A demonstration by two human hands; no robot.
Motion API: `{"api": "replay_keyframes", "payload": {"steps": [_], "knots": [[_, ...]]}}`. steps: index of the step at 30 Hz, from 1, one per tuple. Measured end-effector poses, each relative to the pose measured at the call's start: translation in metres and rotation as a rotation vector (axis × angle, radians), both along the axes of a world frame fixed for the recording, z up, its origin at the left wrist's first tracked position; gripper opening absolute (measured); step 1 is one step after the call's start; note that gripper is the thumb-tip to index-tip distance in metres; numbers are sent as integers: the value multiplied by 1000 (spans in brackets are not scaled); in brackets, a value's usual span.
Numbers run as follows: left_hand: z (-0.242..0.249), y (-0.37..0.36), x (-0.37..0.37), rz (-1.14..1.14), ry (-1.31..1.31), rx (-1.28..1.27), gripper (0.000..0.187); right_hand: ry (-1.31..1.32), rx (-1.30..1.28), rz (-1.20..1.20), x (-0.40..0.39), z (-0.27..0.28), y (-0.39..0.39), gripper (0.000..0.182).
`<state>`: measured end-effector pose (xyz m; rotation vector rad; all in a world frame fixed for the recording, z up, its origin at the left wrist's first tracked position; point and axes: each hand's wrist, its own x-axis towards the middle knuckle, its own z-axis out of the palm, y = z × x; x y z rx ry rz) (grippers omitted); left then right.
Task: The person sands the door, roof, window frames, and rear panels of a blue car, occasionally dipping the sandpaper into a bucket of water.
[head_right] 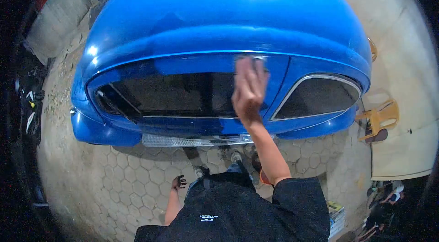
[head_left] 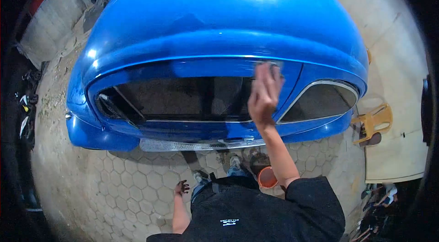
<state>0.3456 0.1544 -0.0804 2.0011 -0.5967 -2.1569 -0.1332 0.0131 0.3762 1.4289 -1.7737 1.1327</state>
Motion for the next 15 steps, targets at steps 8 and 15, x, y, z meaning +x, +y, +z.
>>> {"api": "replay_keyframes", "payload": {"steps": [8, 15], "knots": [[-8, 29, 80, -146, -114, 119, 36, 355, 79, 90, 75, 27, -43, 45], [-8, 32, 145, -267, -158, 65, 35, 208, -158, -89, 74, 6, -46, 28]]}}
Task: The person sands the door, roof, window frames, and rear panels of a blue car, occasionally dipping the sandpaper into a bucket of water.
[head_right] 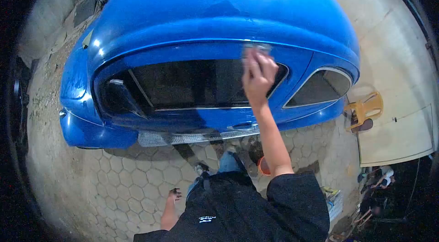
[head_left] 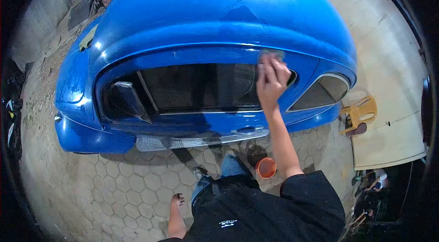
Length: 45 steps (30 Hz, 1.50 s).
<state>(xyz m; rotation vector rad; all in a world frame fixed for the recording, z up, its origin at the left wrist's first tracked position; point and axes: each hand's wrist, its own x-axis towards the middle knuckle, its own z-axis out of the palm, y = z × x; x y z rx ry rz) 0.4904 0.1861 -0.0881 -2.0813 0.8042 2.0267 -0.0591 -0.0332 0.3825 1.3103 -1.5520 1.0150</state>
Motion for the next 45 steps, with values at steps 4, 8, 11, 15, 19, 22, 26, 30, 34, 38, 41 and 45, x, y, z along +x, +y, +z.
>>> {"api": "replay_keyframes", "payload": {"steps": [4, 8, 11, 15, 19, 22, 26, 30, 34, 38, 41, 45], "knots": [[-30, -20, 38, 51, 149, 135, 37, 123, 115, 279, 83, 23, -55, 27], [-33, -48, 36, 302, 262, 170, 36, 278, 119, 188, 97, 35, -61, 28], [-4, -78, -6, 419, 251, 29, 33, 257, 70, 122, 40, 39, -35, 15], [-10, -86, -26, 455, 354, -166, 32, 171, -70, -142, -44, 22, 8, 12], [-29, -73, -30, 328, 214, 144, 37, -3, -82, 1, -13, 31, -10, 7], [14, -53, -34, -26, 59, 109, 37, 112, 5, 91, 3, 26, -21, 12], [20, -65, -43, -54, -11, 94, 34, 97, 28, 42, -28, 42, 1, 12], [17, -85, -43, -2, -34, 70, 31, 18, -26, 6, -43, 33, 4, 21], [1, -108, -40, -17, -57, 109, 28, 81, 8, 123, -21, 43, -10, 21], [-30, -144, -18, -263, 110, 205, 30, 64, -33, 90, -17, 36, -13, 20], [-26, -182, 3, -347, 111, 199, 34, 109, -17, 85, -4, 38, -16, 19], [-18, -243, 19, -372, 39, 150, 39, 95, -18, 105, 46, 47, -39, 18]]}}
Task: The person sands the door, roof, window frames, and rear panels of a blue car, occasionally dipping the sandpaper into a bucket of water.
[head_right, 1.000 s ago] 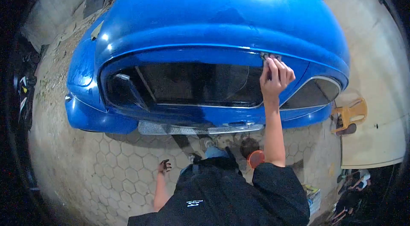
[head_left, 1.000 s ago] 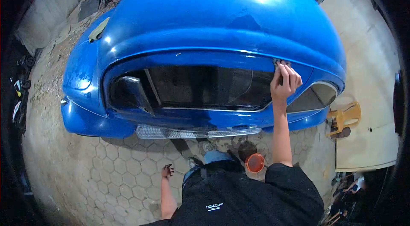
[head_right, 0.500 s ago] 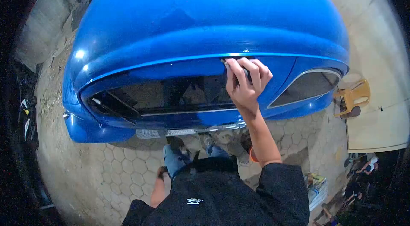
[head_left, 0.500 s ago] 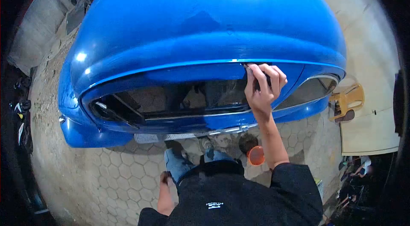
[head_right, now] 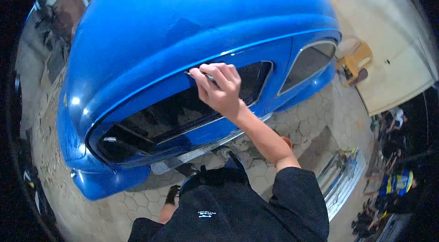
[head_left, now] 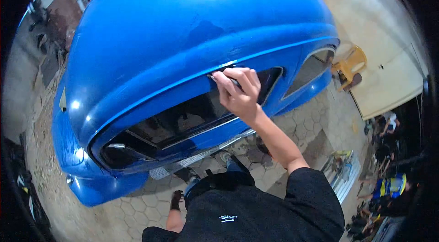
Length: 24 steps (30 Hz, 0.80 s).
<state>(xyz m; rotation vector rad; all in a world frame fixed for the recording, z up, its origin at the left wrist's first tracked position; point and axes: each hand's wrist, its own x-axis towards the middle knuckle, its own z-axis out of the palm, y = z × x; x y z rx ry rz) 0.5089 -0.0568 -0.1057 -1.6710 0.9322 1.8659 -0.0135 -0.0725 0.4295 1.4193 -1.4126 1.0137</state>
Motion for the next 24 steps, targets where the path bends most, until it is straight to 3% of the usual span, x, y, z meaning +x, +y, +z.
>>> {"api": "replay_keyframes", "payload": {"steps": [3, 9, 11, 13, 14, 15, 18, 21, 23, 24], "knots": [[-7, -46, 1, -75, 20, -18, 43, -1, -14, -44, 21, -4, -6, 18], [-40, -119, -19, -463, 134, -44, 51, 24, -22, -240, 10, 0, 4, 14], [-42, -128, -24, -123, 526, -218, 54, -150, -124, -279, 3, -6, 10, 12], [-48, -137, -29, 70, 839, -279, 54, -470, -261, -249, 7, -7, 16, 14], [-52, -145, -36, 86, 964, -261, 53, -668, -345, -192, 12, -3, 18, 16], [-53, -149, -40, 104, 1089, -243, 52, -609, -351, -194, 9, -7, 22, 18], [-38, -140, -24, -165, 696, -426, 55, -303, -189, -311, 14, -4, 26, 20], [-38, -128, 13, -158, 238, -144, 47, -155, -203, -335, 11, -5, 21, 23], [-18, -114, 41, 280, 345, 429, 37, -70, -231, -375, 9, -3, 17, 25], [-11, -102, 49, 211, 291, 385, 37, -100, -236, -382, 6, -6, 18, 24]]}}
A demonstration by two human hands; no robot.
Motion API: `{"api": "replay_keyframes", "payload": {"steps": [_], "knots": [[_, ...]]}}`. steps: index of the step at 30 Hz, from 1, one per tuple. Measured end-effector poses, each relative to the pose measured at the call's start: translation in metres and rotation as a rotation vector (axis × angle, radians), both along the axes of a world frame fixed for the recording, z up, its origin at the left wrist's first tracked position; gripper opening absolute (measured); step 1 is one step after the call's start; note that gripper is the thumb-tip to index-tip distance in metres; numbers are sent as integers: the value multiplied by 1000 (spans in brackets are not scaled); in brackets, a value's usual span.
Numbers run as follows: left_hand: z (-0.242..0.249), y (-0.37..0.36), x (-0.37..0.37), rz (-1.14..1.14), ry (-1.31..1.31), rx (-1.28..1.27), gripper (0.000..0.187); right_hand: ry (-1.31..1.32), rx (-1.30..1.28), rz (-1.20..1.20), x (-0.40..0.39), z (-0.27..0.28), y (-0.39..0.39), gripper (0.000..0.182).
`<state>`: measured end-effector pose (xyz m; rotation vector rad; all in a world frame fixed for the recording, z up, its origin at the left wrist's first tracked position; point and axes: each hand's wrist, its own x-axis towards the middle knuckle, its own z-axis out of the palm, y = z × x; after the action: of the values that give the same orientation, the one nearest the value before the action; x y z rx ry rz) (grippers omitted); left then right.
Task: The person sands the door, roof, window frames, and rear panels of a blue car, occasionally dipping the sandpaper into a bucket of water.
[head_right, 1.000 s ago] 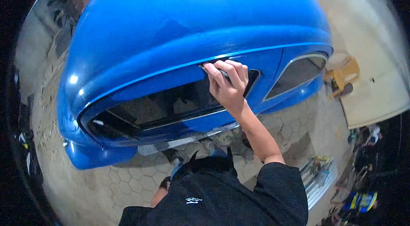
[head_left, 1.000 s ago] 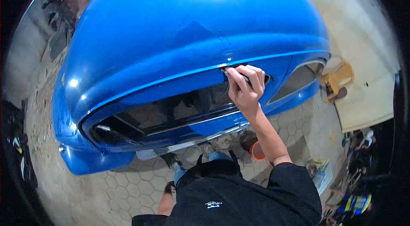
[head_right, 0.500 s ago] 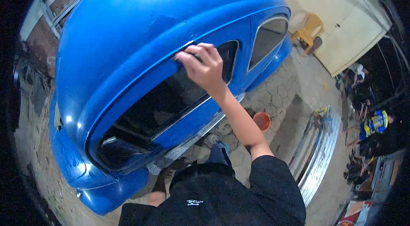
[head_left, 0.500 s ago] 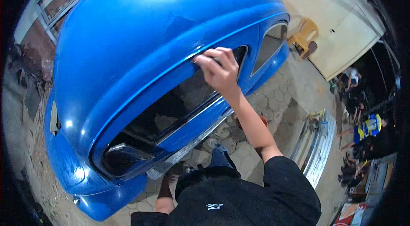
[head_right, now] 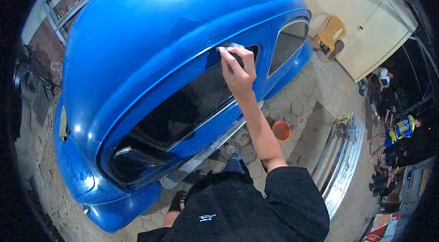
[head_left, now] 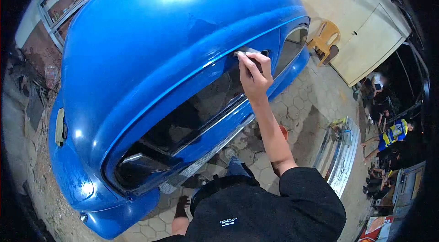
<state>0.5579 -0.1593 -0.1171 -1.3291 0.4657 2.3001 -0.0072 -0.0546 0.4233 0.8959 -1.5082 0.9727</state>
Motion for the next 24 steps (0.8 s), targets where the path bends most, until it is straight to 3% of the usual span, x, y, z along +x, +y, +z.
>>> {"api": "replay_keyframes", "payload": {"steps": [2, 5, 11, 16, 24], "knots": [[11, 24, 9, -304, -169, -306, 36, -58, -23, -1, -4, -8, 0, 23], [18, 51, 9, -422, -251, -406, 35, -69, -61, 46, -11, -16, -6, 25], [19, 75, -26, -420, -260, -493, 33, -121, -12, 248, -17, -19, 0, 31], [10, 78, -72, -407, -231, -578, 33, -12, 85, 215, -29, -24, 9, 25], [-4, 97, -122, -514, -205, -811, 35, -174, 55, 437, -25, -22, 5, 30]]}}
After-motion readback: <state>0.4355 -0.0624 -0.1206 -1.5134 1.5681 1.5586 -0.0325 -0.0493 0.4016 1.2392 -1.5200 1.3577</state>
